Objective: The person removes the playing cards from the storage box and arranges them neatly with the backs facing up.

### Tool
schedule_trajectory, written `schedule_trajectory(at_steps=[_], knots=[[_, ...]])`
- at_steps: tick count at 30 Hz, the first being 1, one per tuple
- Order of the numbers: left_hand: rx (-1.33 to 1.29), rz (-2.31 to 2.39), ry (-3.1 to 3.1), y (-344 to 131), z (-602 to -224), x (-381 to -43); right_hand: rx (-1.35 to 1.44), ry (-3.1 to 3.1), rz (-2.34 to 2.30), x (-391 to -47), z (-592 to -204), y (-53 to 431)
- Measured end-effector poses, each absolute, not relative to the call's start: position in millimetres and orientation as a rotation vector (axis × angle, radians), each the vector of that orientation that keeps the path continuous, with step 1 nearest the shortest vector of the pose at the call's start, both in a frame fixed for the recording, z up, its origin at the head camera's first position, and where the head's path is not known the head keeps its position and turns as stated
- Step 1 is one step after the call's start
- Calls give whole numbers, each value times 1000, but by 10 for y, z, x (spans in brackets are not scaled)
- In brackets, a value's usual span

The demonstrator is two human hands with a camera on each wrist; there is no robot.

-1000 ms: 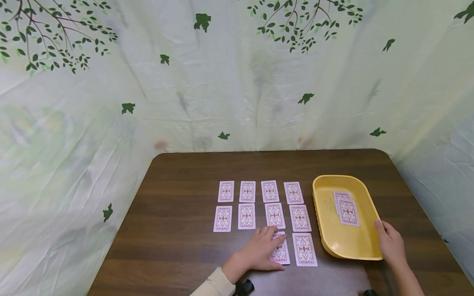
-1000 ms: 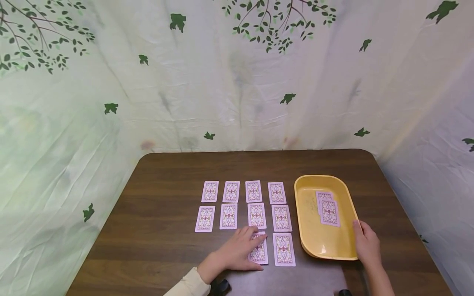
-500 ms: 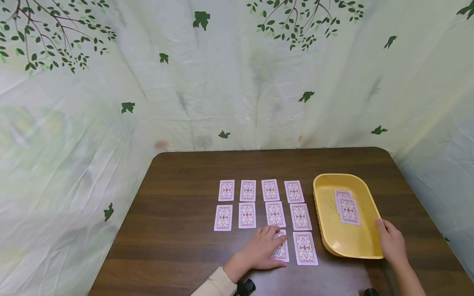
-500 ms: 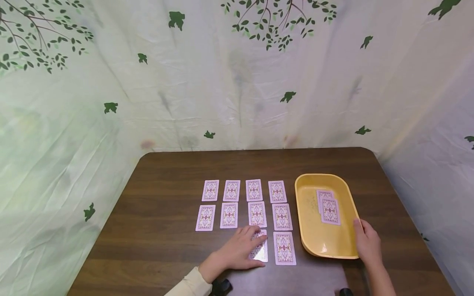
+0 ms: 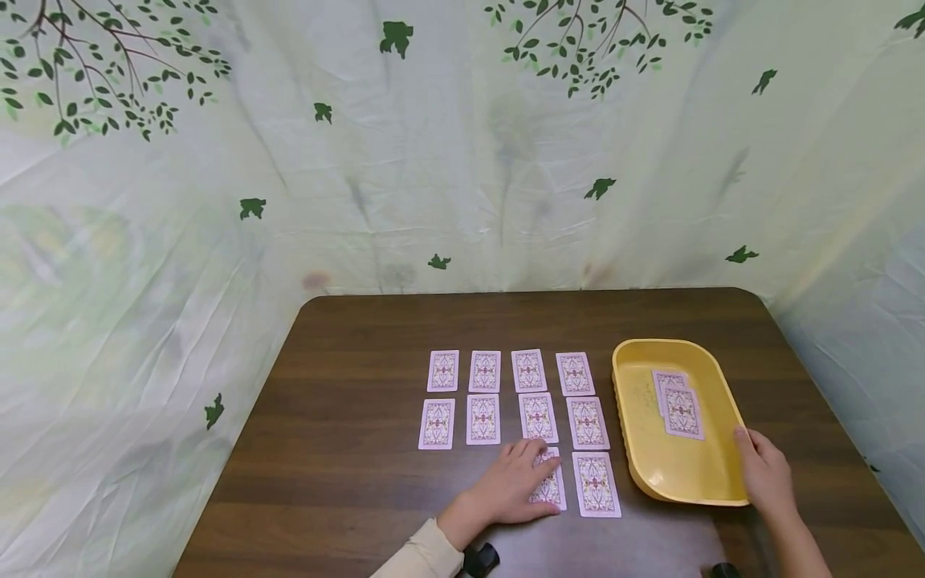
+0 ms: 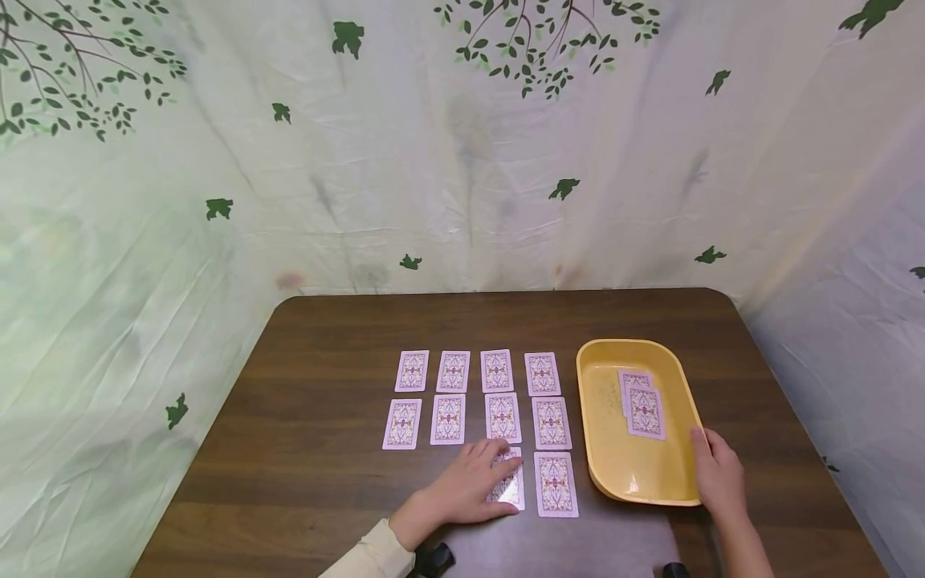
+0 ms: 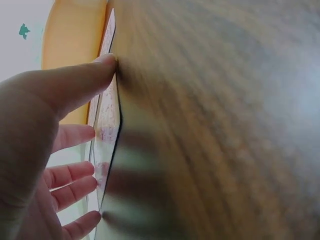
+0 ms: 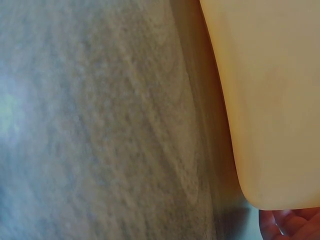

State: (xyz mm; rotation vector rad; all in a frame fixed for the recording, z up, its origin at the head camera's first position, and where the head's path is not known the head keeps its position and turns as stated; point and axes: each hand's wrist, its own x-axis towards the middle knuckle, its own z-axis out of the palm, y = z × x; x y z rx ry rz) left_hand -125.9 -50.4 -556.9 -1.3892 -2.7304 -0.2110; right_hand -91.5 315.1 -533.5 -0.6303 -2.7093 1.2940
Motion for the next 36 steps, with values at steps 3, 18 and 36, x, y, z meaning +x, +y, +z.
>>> schedule_trajectory(at_steps=[3,18,36], knots=[[-1386,-245,-2728,-485,-5510,-1277,-660,-2714,1307,-917,-5328,3147],[-1587,-141,-2606,240,-4753,-1754,-654,-2701,1313,-918,-5314,3142],[-1633,94,-2729,1237,-4872,-1913,-615,-2683,1302,-895,-5326,3152]])
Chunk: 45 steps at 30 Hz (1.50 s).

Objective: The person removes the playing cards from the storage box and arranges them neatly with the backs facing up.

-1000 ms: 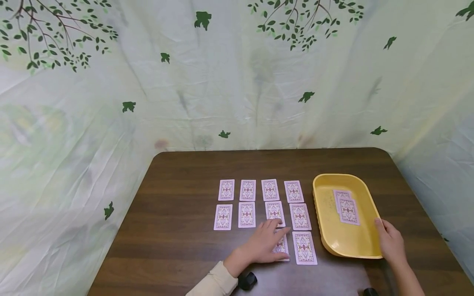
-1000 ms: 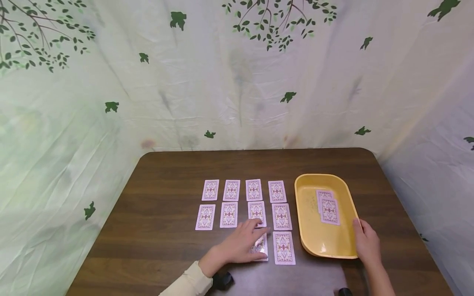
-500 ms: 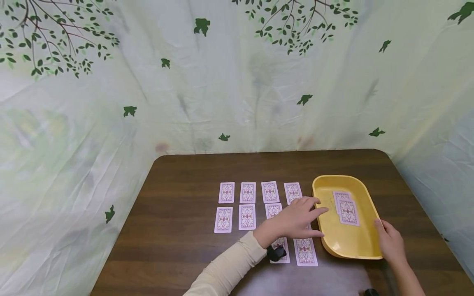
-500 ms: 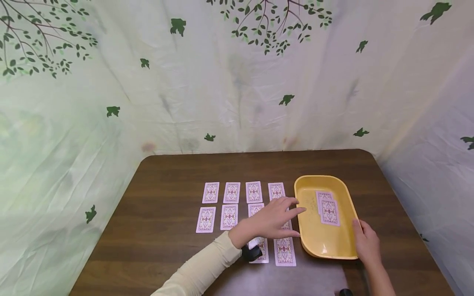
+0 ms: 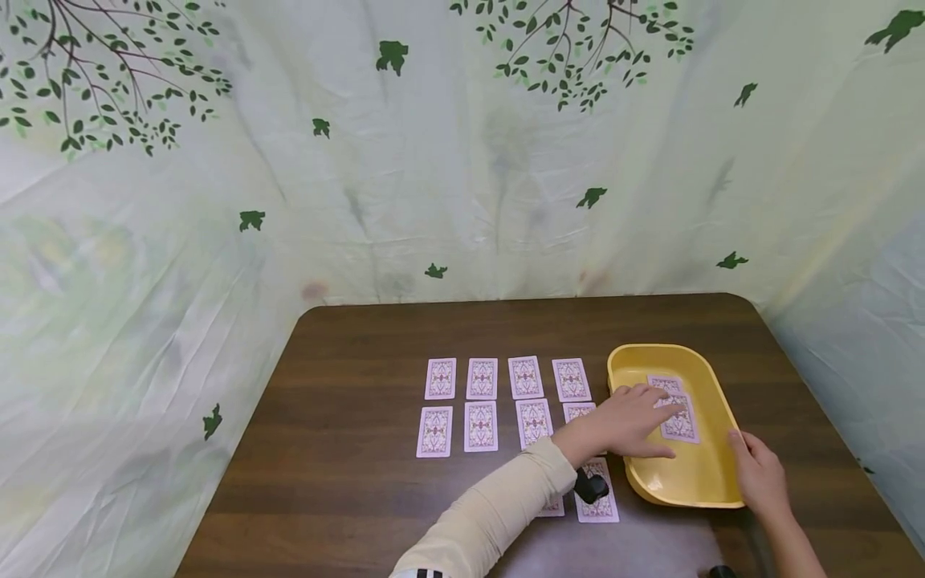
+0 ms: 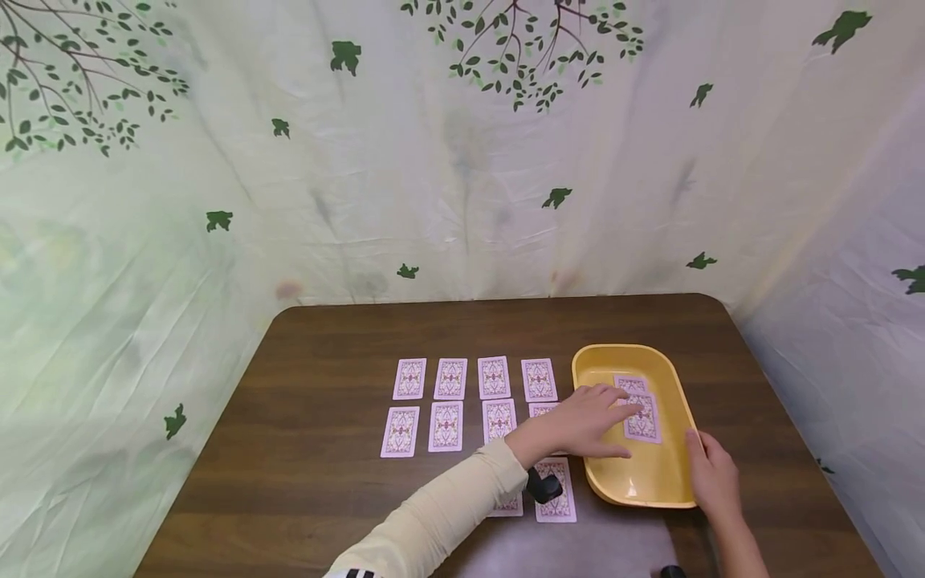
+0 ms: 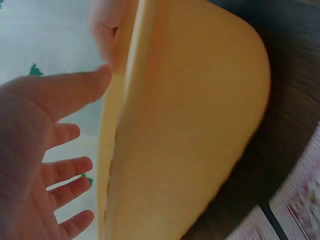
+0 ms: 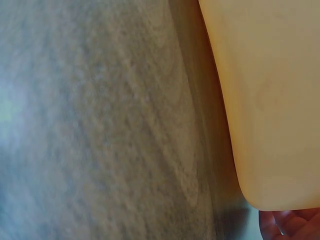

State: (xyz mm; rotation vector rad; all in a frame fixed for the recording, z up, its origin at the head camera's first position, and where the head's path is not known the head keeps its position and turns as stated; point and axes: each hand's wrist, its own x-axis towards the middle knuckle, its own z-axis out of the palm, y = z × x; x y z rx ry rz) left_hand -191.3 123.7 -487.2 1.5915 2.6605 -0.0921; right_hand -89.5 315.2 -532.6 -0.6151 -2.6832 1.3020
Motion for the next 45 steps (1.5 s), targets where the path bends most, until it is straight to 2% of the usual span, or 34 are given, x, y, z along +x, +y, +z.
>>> schedule_trajectory(at_steps=[9,15,20,28,38,45], knots=[[1372,-103,2640,1761,-5023,-1997,-615,-2663,1311,-898,-5325,3169],[1273,-157,2622,1945,-5114,-1992,-632,-2642,1329,-901,-5336,3186],[1215,-115,2618,1945,-5101,-1991,-617,-2638,1335,-917,-5340,3188],[1225,-119,2570,1991,-5140,-2058,-656,-2651,1360,-912,-5332,3171],[1303,-369,2498,1980,-5201,-2101,-600,-2651,1306,-904,-5344,3174],[1293,-304,2580,1996,-5227,-2151,-570,-2657,1315,-912,-5353,3191]])
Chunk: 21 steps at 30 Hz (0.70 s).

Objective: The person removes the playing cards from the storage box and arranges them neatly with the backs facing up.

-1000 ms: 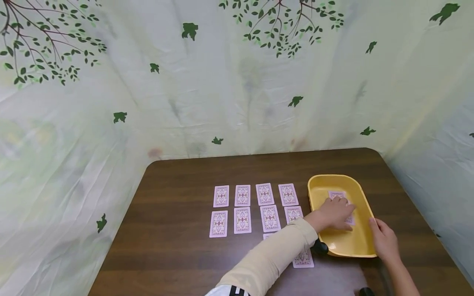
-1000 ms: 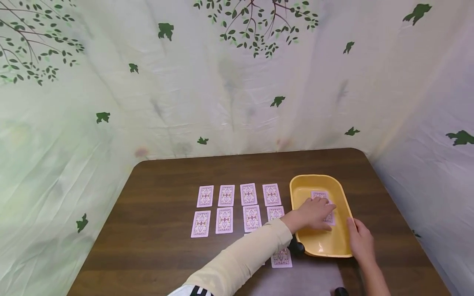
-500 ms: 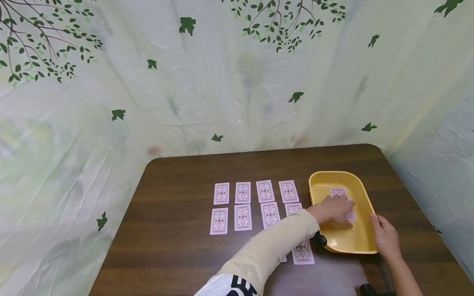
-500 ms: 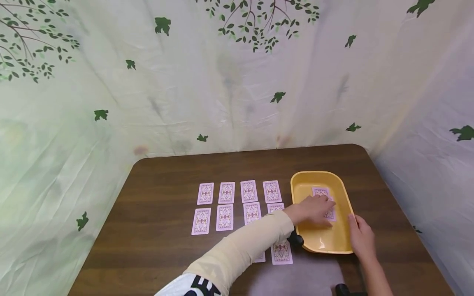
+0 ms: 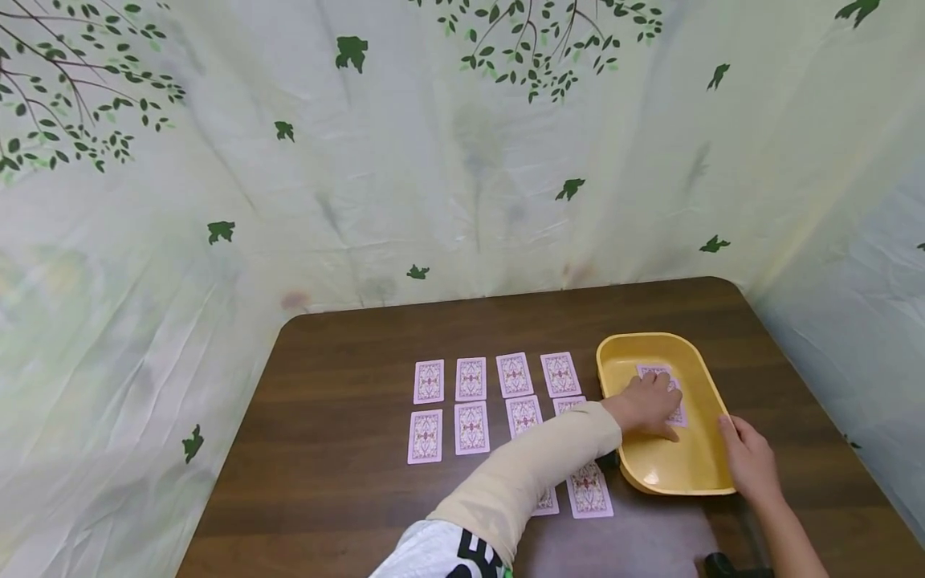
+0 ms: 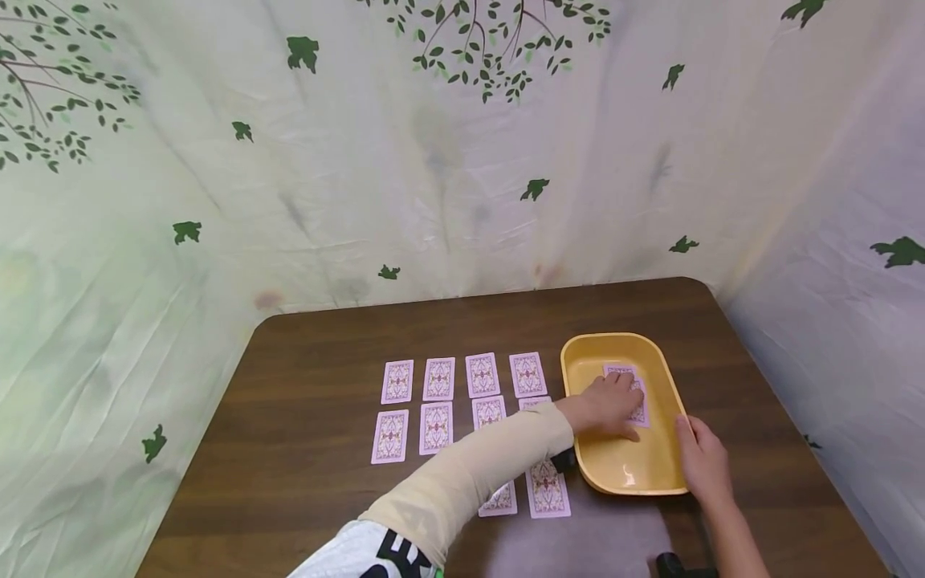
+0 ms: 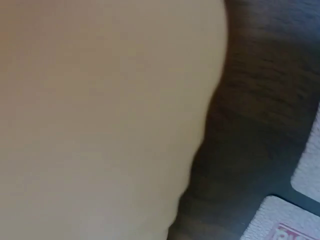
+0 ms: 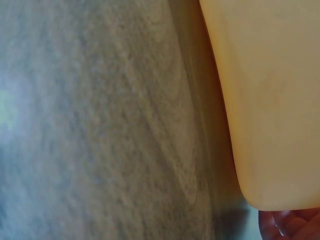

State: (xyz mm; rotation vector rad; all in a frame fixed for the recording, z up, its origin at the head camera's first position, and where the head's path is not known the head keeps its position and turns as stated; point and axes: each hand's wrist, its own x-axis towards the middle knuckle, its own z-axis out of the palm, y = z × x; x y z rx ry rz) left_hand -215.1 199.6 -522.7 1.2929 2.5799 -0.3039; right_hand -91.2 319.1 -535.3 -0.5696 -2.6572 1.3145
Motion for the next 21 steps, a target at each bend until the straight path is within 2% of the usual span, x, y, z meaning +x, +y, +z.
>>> schedule_trajectory(at_steps=[9,21], knots=[[1228,-152,2627,2017,-5242,-2225,-589,-2657,1317,-908,-5339,3186],[1265,-198,2659,1996,-5286,-2249,-592,-2664,1306,-918,-5326,3191]])
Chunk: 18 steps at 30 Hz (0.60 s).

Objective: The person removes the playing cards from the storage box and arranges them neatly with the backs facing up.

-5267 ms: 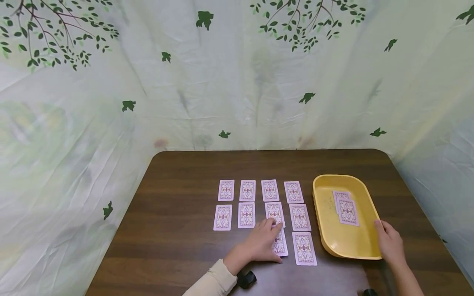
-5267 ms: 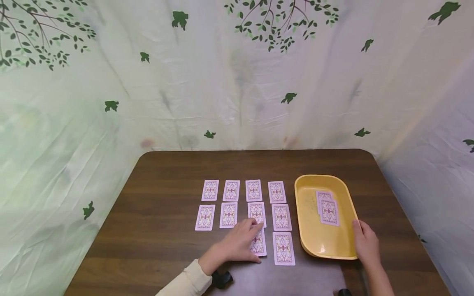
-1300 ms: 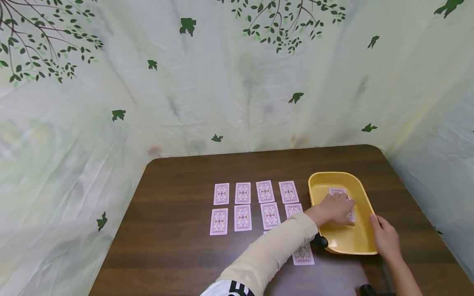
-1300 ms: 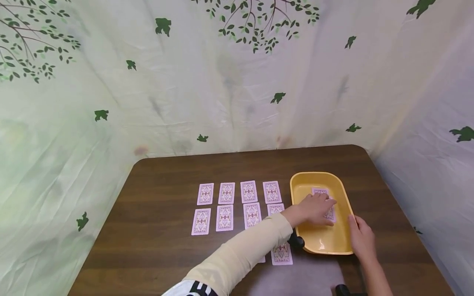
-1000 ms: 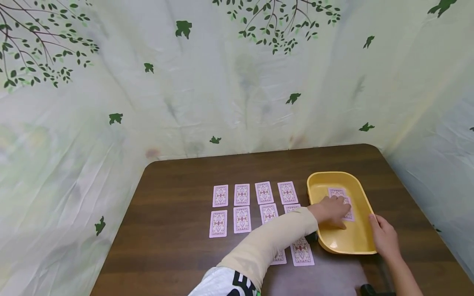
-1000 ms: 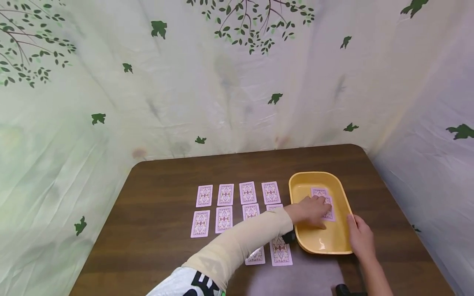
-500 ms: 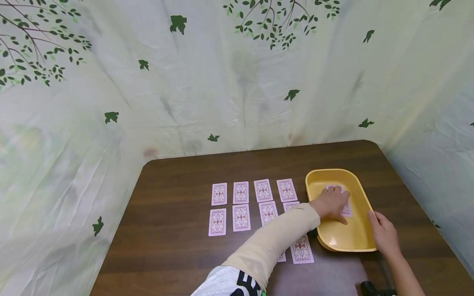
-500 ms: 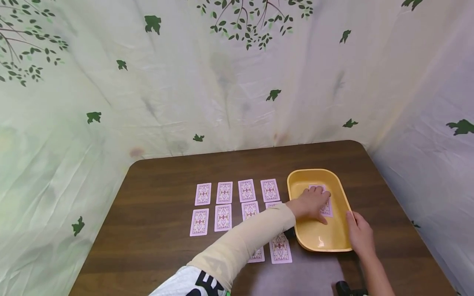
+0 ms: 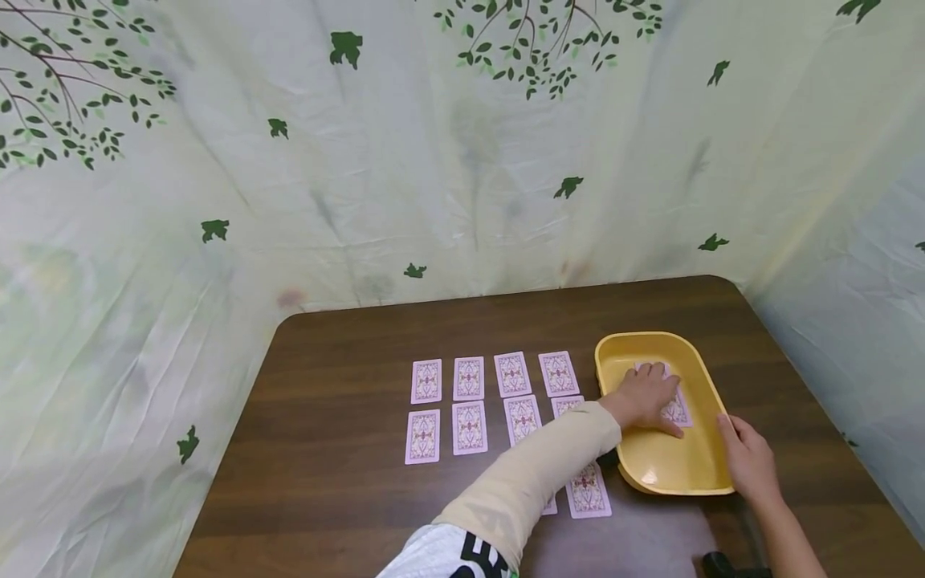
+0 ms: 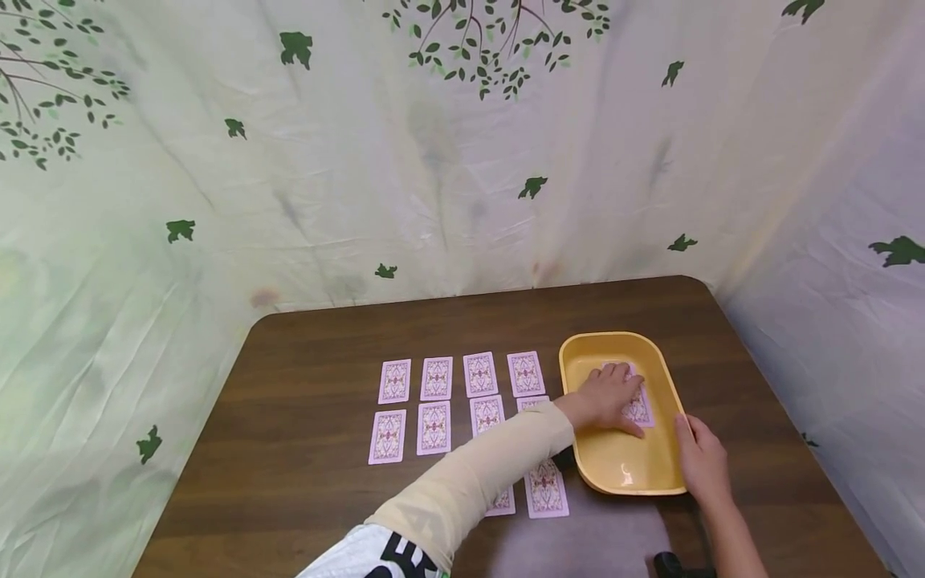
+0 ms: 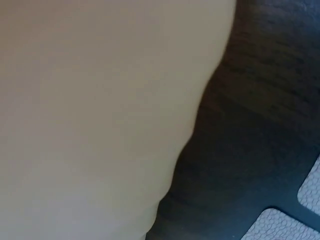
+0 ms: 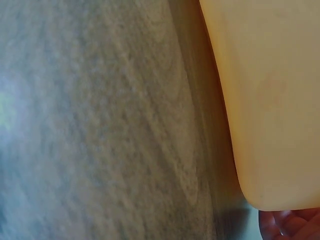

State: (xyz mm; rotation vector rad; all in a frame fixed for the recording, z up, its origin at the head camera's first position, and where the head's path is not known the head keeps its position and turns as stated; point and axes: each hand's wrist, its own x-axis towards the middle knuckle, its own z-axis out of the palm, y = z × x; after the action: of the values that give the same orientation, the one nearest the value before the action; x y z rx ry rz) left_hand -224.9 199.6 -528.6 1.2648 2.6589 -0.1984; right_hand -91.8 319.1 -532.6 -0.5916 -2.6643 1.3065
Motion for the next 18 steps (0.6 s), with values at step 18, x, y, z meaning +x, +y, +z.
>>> schedule_trajectory(at_steps=[18], knots=[[1263,-103,2635,2007,-5289,-2269,-599,-2645,1296,-919,-5354,3199]])
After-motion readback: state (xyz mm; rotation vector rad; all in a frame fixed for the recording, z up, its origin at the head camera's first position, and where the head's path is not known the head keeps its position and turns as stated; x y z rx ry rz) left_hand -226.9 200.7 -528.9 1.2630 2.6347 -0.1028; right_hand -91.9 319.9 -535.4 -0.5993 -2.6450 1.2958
